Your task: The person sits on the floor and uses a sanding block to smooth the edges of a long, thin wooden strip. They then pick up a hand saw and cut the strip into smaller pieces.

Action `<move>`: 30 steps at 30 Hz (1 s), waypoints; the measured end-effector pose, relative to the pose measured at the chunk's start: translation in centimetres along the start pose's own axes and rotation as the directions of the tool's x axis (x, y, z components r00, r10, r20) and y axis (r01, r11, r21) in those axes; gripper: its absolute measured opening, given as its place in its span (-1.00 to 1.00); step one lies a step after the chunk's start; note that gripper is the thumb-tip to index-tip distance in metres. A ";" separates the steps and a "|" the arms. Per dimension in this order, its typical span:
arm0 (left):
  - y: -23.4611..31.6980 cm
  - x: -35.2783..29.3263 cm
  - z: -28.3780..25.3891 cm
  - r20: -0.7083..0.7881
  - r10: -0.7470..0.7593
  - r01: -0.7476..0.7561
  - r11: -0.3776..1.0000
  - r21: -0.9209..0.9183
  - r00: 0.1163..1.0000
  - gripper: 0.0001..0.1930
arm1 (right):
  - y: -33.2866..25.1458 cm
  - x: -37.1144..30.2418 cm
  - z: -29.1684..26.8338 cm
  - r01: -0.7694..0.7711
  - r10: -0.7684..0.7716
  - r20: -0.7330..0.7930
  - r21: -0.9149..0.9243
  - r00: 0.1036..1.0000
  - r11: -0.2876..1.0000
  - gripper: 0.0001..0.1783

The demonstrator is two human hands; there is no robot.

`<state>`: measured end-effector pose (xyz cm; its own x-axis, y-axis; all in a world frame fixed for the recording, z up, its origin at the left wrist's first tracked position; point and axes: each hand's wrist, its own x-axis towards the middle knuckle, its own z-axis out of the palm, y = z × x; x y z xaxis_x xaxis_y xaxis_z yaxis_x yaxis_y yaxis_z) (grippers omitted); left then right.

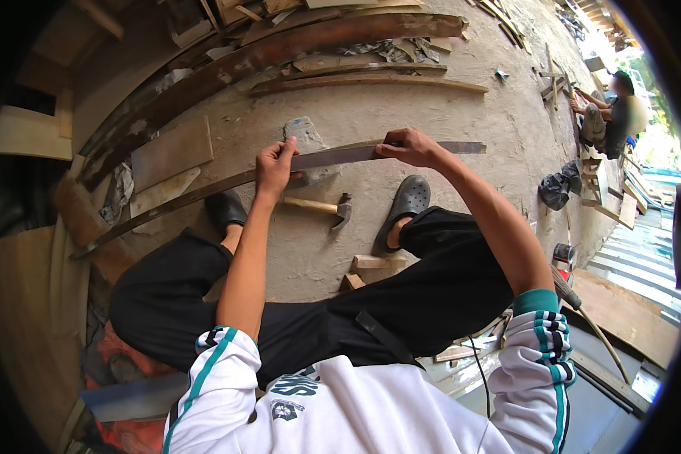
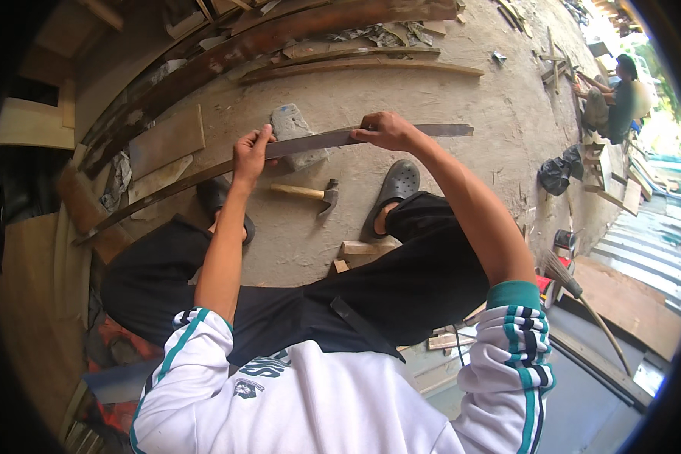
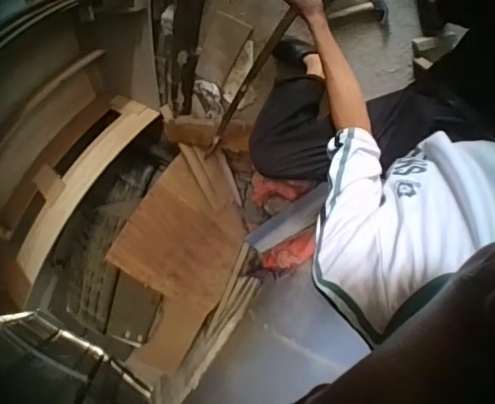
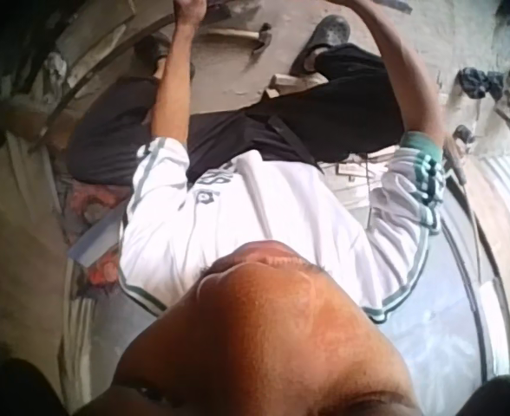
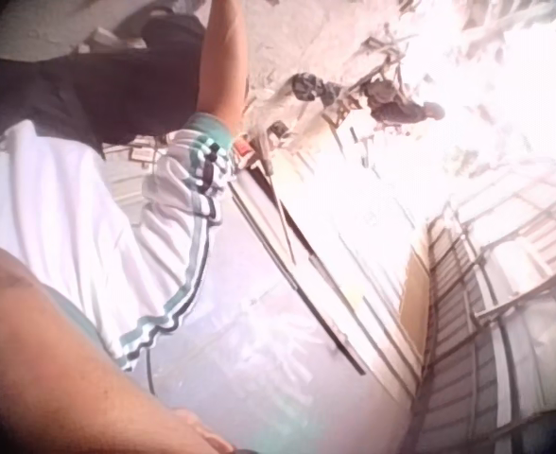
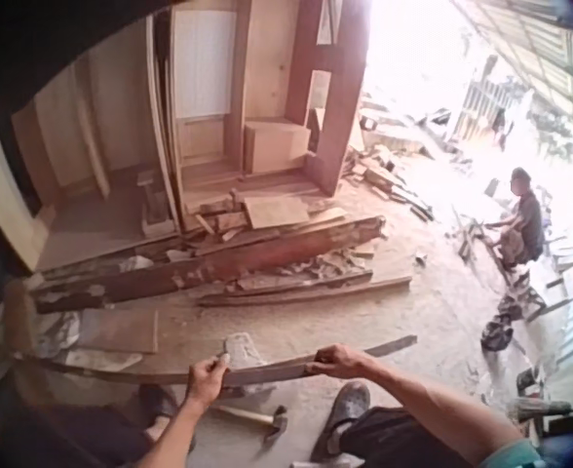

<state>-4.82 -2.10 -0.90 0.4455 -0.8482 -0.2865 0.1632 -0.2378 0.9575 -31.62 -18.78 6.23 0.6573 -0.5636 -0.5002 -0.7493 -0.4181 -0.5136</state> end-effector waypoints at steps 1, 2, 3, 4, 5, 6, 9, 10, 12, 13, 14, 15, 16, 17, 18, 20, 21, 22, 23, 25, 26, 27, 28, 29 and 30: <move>-0.9 0.1 0.3 -0.009 0.014 -0.014 1.000 -0.006 1.000 -0.61 | 1.0 0.6 0.3 0.019 -0.019 0.016 0.010 1.000 1.000 -0.39; -2.0 0.1 0.8 0.001 0.011 -0.011 1.000 0.029 1.000 -0.62 | 2.5 1.1 0.9 0.031 -0.031 0.031 0.019 0.999 0.999 -0.40; -3.1 0.0 1.0 0.008 0.008 -0.008 0.998 0.068 1.000 -0.63 | 3.9 1.7 2.0 0.030 -0.031 0.040 0.017 0.999 0.999 -0.42; -4.1 0.0 1.0 0.014 0.005 -0.006 0.994 0.107 1.000 -0.64 | 5.3 2.3 3.1 0.018 -0.018 0.017 0.010 1.000 1.000 -0.42; -5.7 0.3 0.4 0.035 -0.016 0.009 0.983 0.181 0.999 -0.68 | 6.6 2.7 4.5 0.004 -0.004 -0.005 0.003 1.000 1.000 -0.42; -6.6 0.4 0.0 0.003 0.047 -0.046 0.962 0.268 0.999 -0.69 | 7.5 3.1 5.6 -0.013 0.013 -0.026 -0.002 1.000 1.000 -0.42; -7.6 0.2 -0.5 -0.022 -0.037 0.043 0.896 0.441 0.999 -0.72 | 10.8 3.5 8.4 -0.054 0.055 -0.046 0.028 0.997 0.998 -0.49; -8.0 0.6 -0.3 -0.014 0.001 0.006 0.850 0.527 1.000 -0.71 | 12.0 3.6 9.2 -0.058 0.060 -0.067 0.023 0.996 0.998 -0.50; -9.4 1.5 -0.7 0.010 0.080 -0.065 0.726 0.684 0.997 -0.69 | 13.5 4.5 9.6 -0.137 0.136 0.007 0.015 0.991 0.991 -0.54; -9.9 2.5 -1.2 0.093 0.014 -0.076 0.701 0.709 0.996 -0.52 | 14.5 4.8 9.4 -0.164 0.164 0.037 -0.008 0.986 0.986 -0.56; -10.5 2.9 -0.6 0.077 0.036 -0.083 0.606 0.791 0.996 -0.45 | 15.5 5.1 9.2 -0.196 0.198 0.065 -0.035 0.978 0.980 -0.57; -11.1 3.4 0.1 0.066 0.060 -0.087 0.502 0.861 0.996 -0.37 | 16.5 5.5 9.1 -0.187 0.188 0.033 -0.027 0.982 0.982 -0.57; -11.6 3.9 0.7 0.060 0.087 -0.090 0.389 0.917 0.994 -0.30 | 17.5 6.0 8.9 -0.193 0.194 0.032 -0.037 0.981 0.981 -0.57; -12.0 4.9 0.9 0.030 -0.130 0.022 0.386 0.922 0.991 -0.07 | 18.2 6.7 8.8 -0.197 0.199 0.033 -0.043 0.980 0.979 -0.57; -12.5 5.3 1.1 0.008 -0.140 0.044 0.370 0.928 0.990 -0.04 | 18.2 7.3 8.6 -0.196 0.198 0.032 -0.050 0.980 0.979 -0.57; -13.5 6.0 1.7 -0.035 -0.159 0.087 0.338 0.937 0.987 0.00 | 18.4 8.6 8.2 -0.209 0.213 0.046 -0.084 0.976 0.974 -0.54; -13.9 6.7 2.0 -0.014 -0.215 0.100 0.394 0.914 0.977 0.05 | 18.7 9.3 8.0 -0.202 0.207 0.044 -0.096 0.977 0.975 -0.54; -14.4 7.3 2.3 -0.041 -0.256 0.139 0.379 0.915 0.966 0.06 | 18.9 10.1 7.9 -0.193 0.199 0.043 -0.108 0.979 0.975 -0.54; -14.4 7.8 3.0 -0.063 -0.301 0.176 0.364 0.914 0.951 0.08 | 19.5 10.5 7.8 -0.199 0.207 0.065 -0.119 0.976 0.973 -0.53; -14.5 8.4 3.9 -0.082 -0.362 0.206 0.318 0.925 0.929 0.12 | 20.7 11.6 7.6 -0.222 0.234 0.100 -0.121 0.967 0.968 -0.53; -14.4 8.5 3.8 -0.085 -0.375 0.202 0.284 0.937 0.923 0.14 | 20.7 12.2 7.5 -0.225 0.238 0.117 -0.120 0.964 0.967 -0.53; -14.4 8.5 3.7 -0.090 -0.387 0.198 0.250 0.948 0.918 0.17 | 20.8 12.6 7.1 -0.223 0.234 0.138 -0.089 0.962 0.971 -0.50; -14.5 8.4 3.5 -0.088 -0.405 0.198 0.238 0.951 0.910 0.18 | 20.8 12.9 7.4 -0.226 0.233 0.149 -0.063 0.961 0.972 -0.49; -14.5 8.5 3.5 -0.078 -0.417 0.189 0.232 0.954 0.906 0.20 | 21.4 12.9 7.4 -0.235 0.238 0.151 -0.039 0.959 0.971 -0.48; -14.4 8.7 3.6 -0.069 -0.428 0.181 0.227 0.957 0.901 0.22 | 22.4 13.0 7.6 -0.243 0.243 0.151 -0.016 0.958 0.970 -0.47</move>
<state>-6.48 -7.76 -17.05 0.3921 -0.6303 -0.6701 -0.7250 -0.6601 0.1967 -39.27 -30.09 -17.05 0.4601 -0.5339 -0.7094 -0.8879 -0.2799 -0.3652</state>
